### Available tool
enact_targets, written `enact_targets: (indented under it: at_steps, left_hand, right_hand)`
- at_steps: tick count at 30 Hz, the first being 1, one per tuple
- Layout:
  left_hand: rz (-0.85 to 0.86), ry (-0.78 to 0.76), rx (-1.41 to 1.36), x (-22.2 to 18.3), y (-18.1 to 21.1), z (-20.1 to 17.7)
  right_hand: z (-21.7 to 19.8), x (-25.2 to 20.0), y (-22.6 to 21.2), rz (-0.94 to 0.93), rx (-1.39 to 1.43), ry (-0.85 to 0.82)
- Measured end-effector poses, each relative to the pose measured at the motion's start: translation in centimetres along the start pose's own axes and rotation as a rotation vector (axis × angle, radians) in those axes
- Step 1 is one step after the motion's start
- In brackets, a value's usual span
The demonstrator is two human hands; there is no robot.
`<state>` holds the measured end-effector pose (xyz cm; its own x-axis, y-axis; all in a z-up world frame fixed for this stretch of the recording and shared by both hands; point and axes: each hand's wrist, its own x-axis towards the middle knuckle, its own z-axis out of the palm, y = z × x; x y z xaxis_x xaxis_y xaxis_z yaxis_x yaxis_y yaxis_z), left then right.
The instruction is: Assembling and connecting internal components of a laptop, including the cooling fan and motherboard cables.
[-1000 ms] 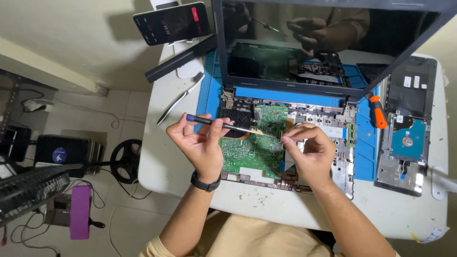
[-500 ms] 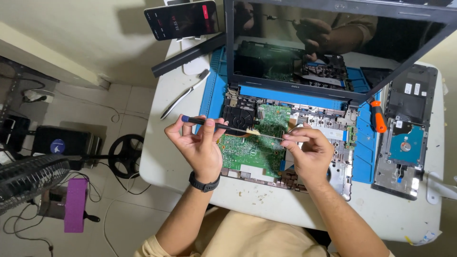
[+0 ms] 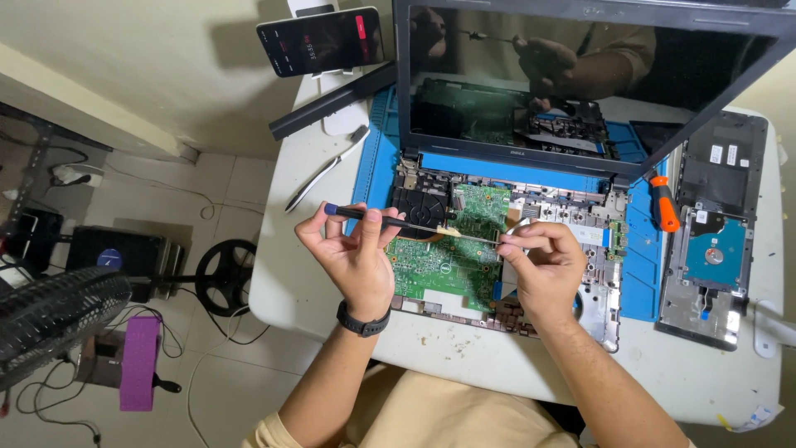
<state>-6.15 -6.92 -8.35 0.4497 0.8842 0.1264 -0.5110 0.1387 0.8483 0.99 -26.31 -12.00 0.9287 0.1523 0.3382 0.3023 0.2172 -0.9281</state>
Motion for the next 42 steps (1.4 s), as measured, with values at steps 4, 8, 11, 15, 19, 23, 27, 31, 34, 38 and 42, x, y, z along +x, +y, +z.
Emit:
enact_targets:
  at_steps: [4,8,11,15,19,23,27,31,34,38,42]
  left_hand:
    - [-0.002,0.0,0.019,-0.3,0.1,0.0]
    - [0.005,0.009,0.015,-0.3,0.0,-0.2]
    - [0.017,0.013,0.013,-0.3,0.0,-0.2]
    - [0.031,0.005,0.008,-0.5,0.2,0.0]
    - [0.046,-0.003,0.004,-0.5,0.0,-0.2]
    - [0.144,-0.067,0.042,-0.9,-0.1,-0.9]
    - [0.167,-0.206,0.076,-2.0,1.0,-0.1]
    - [0.166,-0.208,0.08,-1.1,1.1,0.2]
    - [0.19,-0.189,0.097,0.3,1.1,-0.1]
    - [0.271,-0.393,0.194,2.5,0.2,-0.2]
    - [0.45,-0.614,0.237,4.2,-2.3,-0.4]
  right_hand:
    - [0.1,-0.2,0.0,0.049,0.018,0.021]
    - [0.2,-0.5,0.6,0.075,0.087,0.052]
    - [0.3,-0.4,0.2,0.076,0.094,0.069]
    - [0.4,-0.3,0.0,0.104,0.098,0.072]
    - [0.4,-0.3,0.1,0.129,0.101,0.068]
    - [0.7,-0.4,0.3,0.188,0.151,0.044]
    - [1.2,-0.3,-0.2,0.235,0.132,-0.028]
    - [1.8,0.7,-0.6,0.241,0.12,-0.07]
    - [1.8,1.4,-1.4,0.182,-0.003,-0.144]
    - [1.8,1.5,-2.9,0.048,-0.691,-0.342]
    - [2.1,1.1,-2.6,0.012,-0.995,-0.552]
